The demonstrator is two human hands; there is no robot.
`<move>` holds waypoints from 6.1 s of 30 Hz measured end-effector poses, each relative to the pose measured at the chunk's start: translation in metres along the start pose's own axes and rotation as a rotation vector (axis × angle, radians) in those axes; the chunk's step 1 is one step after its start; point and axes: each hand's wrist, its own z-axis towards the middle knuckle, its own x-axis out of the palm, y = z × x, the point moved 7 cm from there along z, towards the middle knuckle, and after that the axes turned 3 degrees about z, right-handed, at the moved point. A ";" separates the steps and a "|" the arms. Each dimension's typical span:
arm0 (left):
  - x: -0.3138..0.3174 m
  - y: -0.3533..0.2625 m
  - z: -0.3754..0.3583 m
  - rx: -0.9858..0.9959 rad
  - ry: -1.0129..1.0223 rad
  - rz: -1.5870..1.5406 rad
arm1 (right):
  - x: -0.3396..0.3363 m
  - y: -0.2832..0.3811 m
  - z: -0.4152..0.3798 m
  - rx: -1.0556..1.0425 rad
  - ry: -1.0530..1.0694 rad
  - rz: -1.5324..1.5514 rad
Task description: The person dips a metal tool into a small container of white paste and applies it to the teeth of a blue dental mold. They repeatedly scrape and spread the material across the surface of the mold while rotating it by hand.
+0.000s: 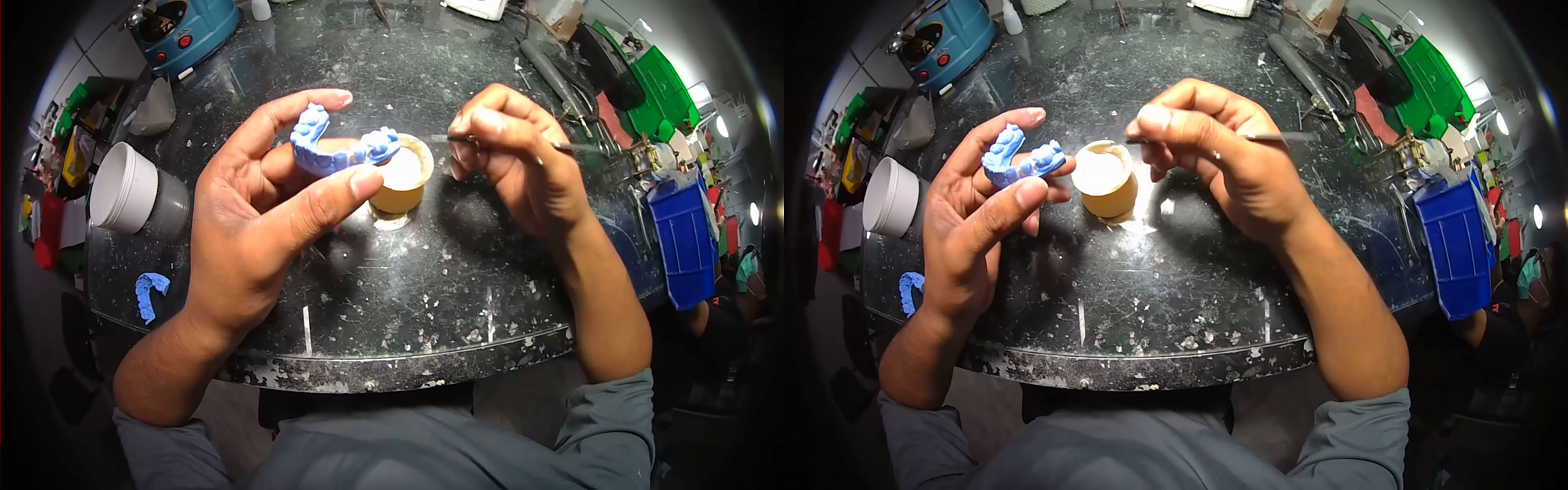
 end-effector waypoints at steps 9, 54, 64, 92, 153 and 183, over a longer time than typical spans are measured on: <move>-0.001 0.008 0.001 -0.050 0.011 0.050 | -0.023 -0.001 0.006 0.077 -0.064 -0.110; 0.020 -0.003 -0.007 -0.023 0.063 -0.169 | 0.069 0.040 -0.031 -0.740 0.009 -0.953; 0.020 0.000 -0.008 0.027 0.171 -0.107 | 0.067 0.034 -0.034 -0.666 0.004 -0.796; 0.008 -0.004 -0.005 0.064 -0.018 -0.269 | 0.049 0.030 -0.024 -0.432 -0.208 -0.501; -0.010 0.006 0.000 0.112 -0.034 -0.046 | 0.021 0.005 -0.012 -0.189 -0.252 -0.472; -0.008 0.001 0.001 0.163 -0.051 0.003 | 0.017 0.002 -0.011 -0.198 -0.233 -0.393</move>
